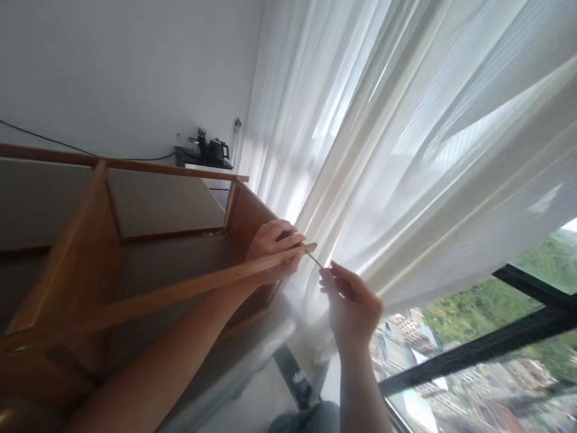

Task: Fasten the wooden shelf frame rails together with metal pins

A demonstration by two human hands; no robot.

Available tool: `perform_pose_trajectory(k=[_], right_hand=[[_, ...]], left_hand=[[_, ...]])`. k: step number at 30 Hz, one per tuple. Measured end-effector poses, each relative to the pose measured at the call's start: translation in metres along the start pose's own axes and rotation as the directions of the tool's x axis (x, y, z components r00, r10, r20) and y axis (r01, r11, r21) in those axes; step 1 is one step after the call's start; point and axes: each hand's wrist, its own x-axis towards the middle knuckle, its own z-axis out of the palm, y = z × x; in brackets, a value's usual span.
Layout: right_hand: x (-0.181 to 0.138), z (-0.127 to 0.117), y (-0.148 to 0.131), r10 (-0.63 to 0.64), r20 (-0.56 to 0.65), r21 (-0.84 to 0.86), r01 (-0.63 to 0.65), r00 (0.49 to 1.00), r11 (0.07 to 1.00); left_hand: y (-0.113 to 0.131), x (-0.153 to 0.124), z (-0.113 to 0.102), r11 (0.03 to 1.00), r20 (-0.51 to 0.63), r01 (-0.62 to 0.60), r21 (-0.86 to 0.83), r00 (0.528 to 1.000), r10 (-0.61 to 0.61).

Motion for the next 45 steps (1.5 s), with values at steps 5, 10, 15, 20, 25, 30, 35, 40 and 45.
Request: perform_pose_trajectory(k=[5, 10, 15, 20, 25, 30, 35, 40, 45], right_hand=[[0.001, -0.001, -0.003, 0.039, 0.002, 0.032, -0.039, 0.999, 0.999], [0.001, 0.0, -0.003, 0.08, 0.006, 0.064, -0.081, 0.997, 0.995], [0.0, 0.001, -0.004, 0.088, 0.003, 0.075, -0.087, 0.996, 0.993], [0.002, 0.0, -0.008, 0.049, 0.015, 0.076, -0.05, 0.999, 0.996], [0.005, -0.002, -0.013, -0.037, 0.031, 0.036, 0.036, 0.999, 0.999], [0.004, -0.001, -0.014, -0.018, 0.041, 0.042, 0.016, 0.999, 0.999], [0.001, 0.001, -0.014, 0.086, 0.03, 0.138, -0.089, 0.996, 0.986], [-0.002, 0.004, -0.014, 0.196, 0.049, 0.226, -0.202, 0.979, 0.953], [-0.004, 0.004, -0.015, 0.205, 0.054, 0.229, -0.212, 0.977, 0.95]], left_hand=[[0.0, 0.001, 0.0, 1.0, 0.041, 0.023, 0.014, 0.999, -0.023], [0.003, 0.003, -0.004, 1.0, 0.069, 0.026, 0.011, 0.997, -0.026], [0.005, 0.004, -0.007, 1.0, 0.069, 0.018, 0.013, 0.997, -0.019], [0.004, 0.004, -0.006, 1.0, 0.058, 0.009, 0.006, 0.998, -0.01], [0.004, 0.003, -0.005, 1.0, 0.053, 0.01, 0.007, 0.999, -0.01], [0.004, 0.004, -0.006, 1.0, 0.074, 0.01, 0.021, 0.997, -0.012], [0.005, 0.004, -0.006, 0.999, 0.086, 0.042, 0.017, 0.995, -0.044], [0.006, 0.005, -0.006, 0.999, 0.073, 0.041, 0.003, 0.996, -0.042], [0.006, 0.006, -0.007, 0.999, 0.09, 0.031, 0.018, 0.995, -0.033]])
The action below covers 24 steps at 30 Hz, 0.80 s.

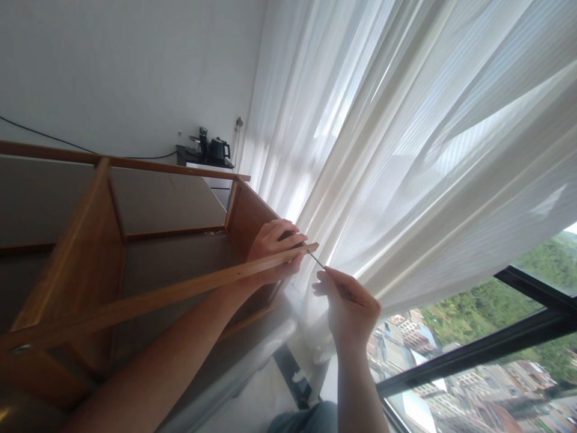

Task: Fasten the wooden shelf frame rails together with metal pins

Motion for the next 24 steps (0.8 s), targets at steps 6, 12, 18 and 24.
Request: perform_pose_trajectory(k=[6, 12, 18, 24], right_hand=[[-0.0001, -0.0005, 0.0014, -0.004, 0.004, -0.002, 0.004, 1.0, 1.0], [-0.0007, -0.0033, 0.003, 0.002, 0.028, -0.035, -0.001, 1.0, 0.999], [-0.0029, -0.0066, 0.003, 0.044, 0.074, -0.01, -0.043, 0.996, 0.999], [-0.0032, -0.0075, 0.0017, 0.049, 0.096, -0.013, -0.048, 0.994, 0.999]], left_hand=[[0.001, -0.0001, -0.0011, 1.0, 0.008, 0.013, 0.01, 1.0, -0.013], [0.0003, -0.0007, -0.0006, 1.0, 0.022, 0.021, -0.001, 1.0, -0.021], [-0.0004, -0.0013, 0.0004, 1.0, -0.013, 0.003, -0.01, 1.0, -0.004], [0.0003, -0.0008, 0.0, 1.0, -0.009, 0.003, -0.002, 1.0, -0.003]])
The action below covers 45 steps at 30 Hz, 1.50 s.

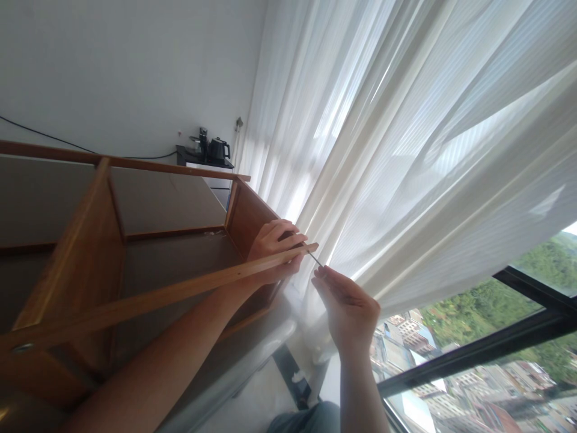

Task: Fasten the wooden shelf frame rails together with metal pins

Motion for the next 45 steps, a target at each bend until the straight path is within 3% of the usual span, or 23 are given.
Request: perform_pose_trajectory(k=[23, 45], right_hand=[[0.0081, 0.0037, -0.0055, -0.043, -0.056, -0.044, 0.04, 0.998, 0.998], [0.0066, 0.0065, -0.0063, -0.018, -0.088, 0.039, 0.021, 0.996, 0.999]], left_hand=[[-0.0006, -0.0001, 0.0006, 1.0, 0.014, 0.008, 0.013, 1.0, -0.008], [-0.0004, 0.0005, -0.0001, 1.0, 0.012, -0.013, 0.006, 1.0, 0.012]])
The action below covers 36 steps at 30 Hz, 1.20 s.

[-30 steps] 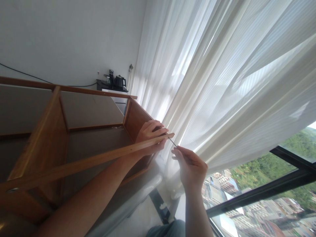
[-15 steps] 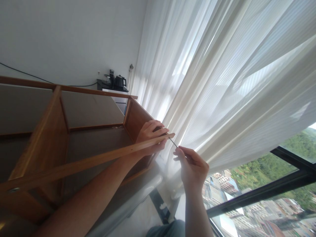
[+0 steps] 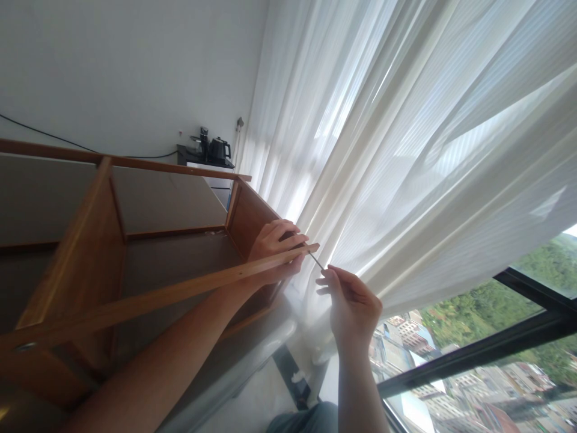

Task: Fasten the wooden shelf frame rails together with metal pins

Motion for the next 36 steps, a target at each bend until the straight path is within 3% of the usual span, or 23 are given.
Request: perform_pose_trajectory(k=[25, 36], right_hand=[[-0.0021, 0.0007, -0.0018, -0.046, -0.033, 0.054, 0.048, 0.998, 0.997], [-0.0002, -0.0002, 0.001, 0.008, -0.021, 0.032, -0.007, 1.0, 0.999]], left_hand=[[0.0007, 0.0001, 0.0001, 1.0, -0.027, 0.009, -0.011, 1.0, -0.01], [-0.0001, -0.0015, 0.0017, 1.0, -0.033, 0.015, -0.017, 0.999, -0.015]])
